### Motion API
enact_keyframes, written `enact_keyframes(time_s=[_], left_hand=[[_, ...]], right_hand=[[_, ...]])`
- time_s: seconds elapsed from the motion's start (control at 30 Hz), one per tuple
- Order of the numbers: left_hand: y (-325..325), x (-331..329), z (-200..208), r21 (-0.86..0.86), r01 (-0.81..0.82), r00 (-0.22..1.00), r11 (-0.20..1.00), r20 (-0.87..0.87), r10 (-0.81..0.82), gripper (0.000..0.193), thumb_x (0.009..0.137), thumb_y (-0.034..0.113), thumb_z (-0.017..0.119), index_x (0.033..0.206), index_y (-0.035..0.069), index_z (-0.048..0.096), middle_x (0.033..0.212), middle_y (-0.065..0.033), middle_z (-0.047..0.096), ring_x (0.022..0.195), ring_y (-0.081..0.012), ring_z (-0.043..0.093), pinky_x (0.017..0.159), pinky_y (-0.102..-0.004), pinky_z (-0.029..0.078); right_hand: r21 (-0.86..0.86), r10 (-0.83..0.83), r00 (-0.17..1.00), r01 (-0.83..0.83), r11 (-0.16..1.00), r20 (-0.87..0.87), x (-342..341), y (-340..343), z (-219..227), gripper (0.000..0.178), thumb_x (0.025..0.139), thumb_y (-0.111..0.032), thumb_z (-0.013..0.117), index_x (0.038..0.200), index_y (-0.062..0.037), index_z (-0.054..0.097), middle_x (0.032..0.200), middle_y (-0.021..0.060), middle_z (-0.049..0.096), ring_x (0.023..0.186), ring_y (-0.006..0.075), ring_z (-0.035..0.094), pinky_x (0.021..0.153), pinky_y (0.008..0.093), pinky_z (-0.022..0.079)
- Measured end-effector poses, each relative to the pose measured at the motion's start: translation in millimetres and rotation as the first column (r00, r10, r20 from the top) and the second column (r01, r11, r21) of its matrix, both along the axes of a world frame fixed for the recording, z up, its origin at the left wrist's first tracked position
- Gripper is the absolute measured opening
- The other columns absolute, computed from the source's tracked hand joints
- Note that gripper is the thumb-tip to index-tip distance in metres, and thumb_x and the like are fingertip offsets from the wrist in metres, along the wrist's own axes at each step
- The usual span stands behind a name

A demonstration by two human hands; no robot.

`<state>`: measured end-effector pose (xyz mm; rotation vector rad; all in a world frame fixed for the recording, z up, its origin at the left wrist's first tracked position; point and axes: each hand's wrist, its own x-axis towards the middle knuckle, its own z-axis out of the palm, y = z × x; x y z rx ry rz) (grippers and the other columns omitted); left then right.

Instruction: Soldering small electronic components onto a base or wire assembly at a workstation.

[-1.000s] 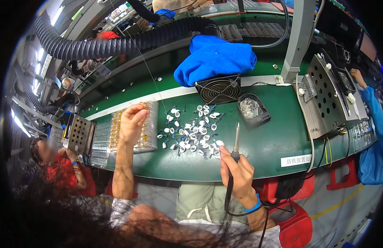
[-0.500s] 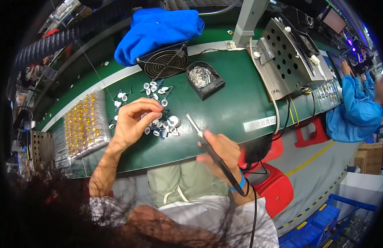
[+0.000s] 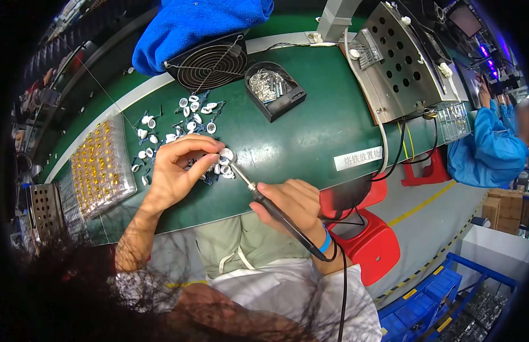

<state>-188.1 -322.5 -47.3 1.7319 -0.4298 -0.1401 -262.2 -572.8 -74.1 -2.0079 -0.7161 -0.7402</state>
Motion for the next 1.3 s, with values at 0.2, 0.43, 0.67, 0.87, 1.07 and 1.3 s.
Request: enact_keyframes(time_s=[0.2,0.43,0.67,0.87,1.07,1.3], left_hand=[[3.8,1.9,3.8,0.023,0.031,0.999,0.999,0.018,-0.031,0.015,0.091,-0.004,0.072,0.106,-0.004,0.075,0.11,-0.0142,0.074,0.099,-0.019,0.072,0.087,-0.0305,0.062],[4.1,3.1,2.4,0.075,0.031,0.996,0.997,0.08,-0.037,0.015,0.089,-0.004,0.073,0.103,-0.002,0.075,0.107,-0.0125,0.075,0.094,-0.0187,0.073,0.079,-0.0291,0.06],[3.1,3.5,0.9,0.112,0.017,0.994,0.994,0.109,-0.029,0.014,0.089,-0.004,0.074,0.102,-0.001,0.076,0.106,-0.0107,0.076,0.092,-0.0173,0.073,0.075,-0.028,0.058],[2.9,2.7,2.0,0.121,0.017,0.993,0.993,0.11,-0.03,0.014,0.088,-0.004,0.074,0.102,-0.001,0.075,0.106,-0.01,0.076,0.091,-0.017,0.073,0.074,-0.0272,0.057],[2.6,2.5,1.6,0.123,0.015,0.994,0.992,0.108,-0.029,0.014,0.088,-0.004,0.074,0.102,-0.001,0.075,0.106,-0.01,0.076,0.092,-0.017,0.072,0.075,-0.0274,0.057],[1.1,3.4,3.1,0.117,0.019,0.993,0.993,0.112,-0.032,0.014,0.088,-0.005,0.074,0.101,-0.002,0.075,0.105,-0.0111,0.076,0.093,-0.0183,0.073,0.077,-0.0288,0.058]], right_hand=[[-0.065,0.006,0.999,-0.008,0.998,-0.032,-0.4,0.0,1.7,0.038,0.078,-0.013,0.088,0.107,0.0044,0.071,0.086,0.014,0.073,0.064,0.0266,0.067,0.058,0.0351,0.051],[-0.069,0.022,0.999,-0.025,0.997,-0.046,-0.4,-0.4,-0.2,0.04,0.078,-0.013,0.089,0.109,0.0043,0.071,0.086,0.014,0.073,0.065,0.0266,0.067,0.057,0.0352,0.05],[-0.036,0.02,1.0,-0.021,0.999,-0.017,0.6,-0.8,-3.8,0.04,0.078,-0.012,0.088,0.109,0.0048,0.07,0.085,0.0146,0.072,0.063,0.026,0.066,0.056,0.0343,0.049],[-0.066,0.03,0.999,-0.031,0.997,-0.028,0.2,-1.2,-0.4,0.041,0.077,-0.011,0.089,0.11,0.0047,0.07,0.086,0.0145,0.072,0.063,0.0259,0.066,0.056,0.0344,0.049],[-0.073,0.031,0.999,-0.033,0.997,-0.026,0.7,-0.4,0.8,0.042,0.077,-0.01,0.089,0.111,0.0047,0.07,0.087,0.0145,0.072,0.063,0.0259,0.066,0.056,0.0347,0.049],[-0.029,0.03,0.999,-0.03,0.999,-0.018,-0.9,-4.7,-3.2,0.041,0.081,-0.014,0.087,0.112,0.006,0.069,0.083,0.0156,0.071,0.061,0.0267,0.065,0.054,0.0355,0.049]])
